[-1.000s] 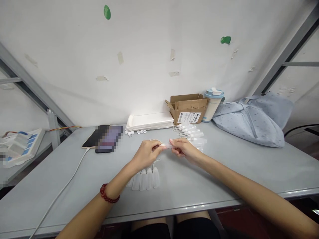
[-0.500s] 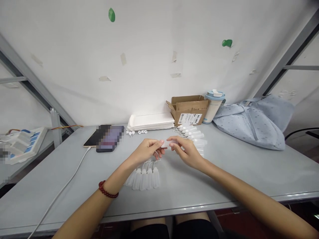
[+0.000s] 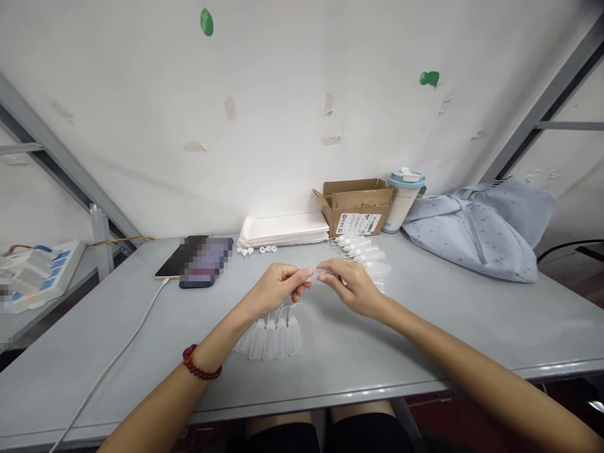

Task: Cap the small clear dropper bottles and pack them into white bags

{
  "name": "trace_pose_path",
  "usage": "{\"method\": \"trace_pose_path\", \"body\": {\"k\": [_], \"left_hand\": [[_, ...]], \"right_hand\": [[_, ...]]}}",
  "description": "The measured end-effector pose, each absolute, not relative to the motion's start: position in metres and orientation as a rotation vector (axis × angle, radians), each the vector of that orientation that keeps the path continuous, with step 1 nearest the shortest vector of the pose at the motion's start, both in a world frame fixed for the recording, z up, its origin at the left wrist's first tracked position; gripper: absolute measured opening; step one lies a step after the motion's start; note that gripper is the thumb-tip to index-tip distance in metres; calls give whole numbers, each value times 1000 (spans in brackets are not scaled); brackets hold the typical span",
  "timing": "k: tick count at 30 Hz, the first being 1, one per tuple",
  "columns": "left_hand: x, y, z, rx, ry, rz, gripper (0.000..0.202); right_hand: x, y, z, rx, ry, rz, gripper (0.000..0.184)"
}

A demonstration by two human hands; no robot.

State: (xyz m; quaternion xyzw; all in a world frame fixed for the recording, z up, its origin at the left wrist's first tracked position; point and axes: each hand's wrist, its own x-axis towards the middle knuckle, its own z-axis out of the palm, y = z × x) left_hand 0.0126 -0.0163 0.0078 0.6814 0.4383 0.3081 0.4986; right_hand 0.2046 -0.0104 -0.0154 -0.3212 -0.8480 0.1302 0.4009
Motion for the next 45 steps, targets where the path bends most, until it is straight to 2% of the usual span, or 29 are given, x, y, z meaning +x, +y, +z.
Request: {"method": "trace_pose_path", "body": {"k": [8,12,17,23,25,34,41,45], "left_hand": [[17,-19,-3,2270,1170,979,33],[16,-17,-8,2392,1185,962,31],[12,-9,-8,2327,1247,867,27],[-17,18,-14,2257,1504,931,19],[-30,28,-18,2269,1607,914,19],[-66,53,-33,2355,1950,758,23],[-68,57,-44,2425,1813,790,32],[-69,59,-46,2454,1754,803,35]], "right_hand": [[204,-7,-12,-989,-1764,1260,40],[202,-5,-14,-963,-1651,1444,46],[207,4,-14,-1026,-1815,1198,39],[252,47,-13,-1229,-1861,320,25],[271,63,-19,-1300,-1848,168,24],[303,89,-40,-1463,-1977,54,23],[303,88,-40,-1418,-1957,-61,22],[283,76,-34,-1244,-1965,-125,20]]}}
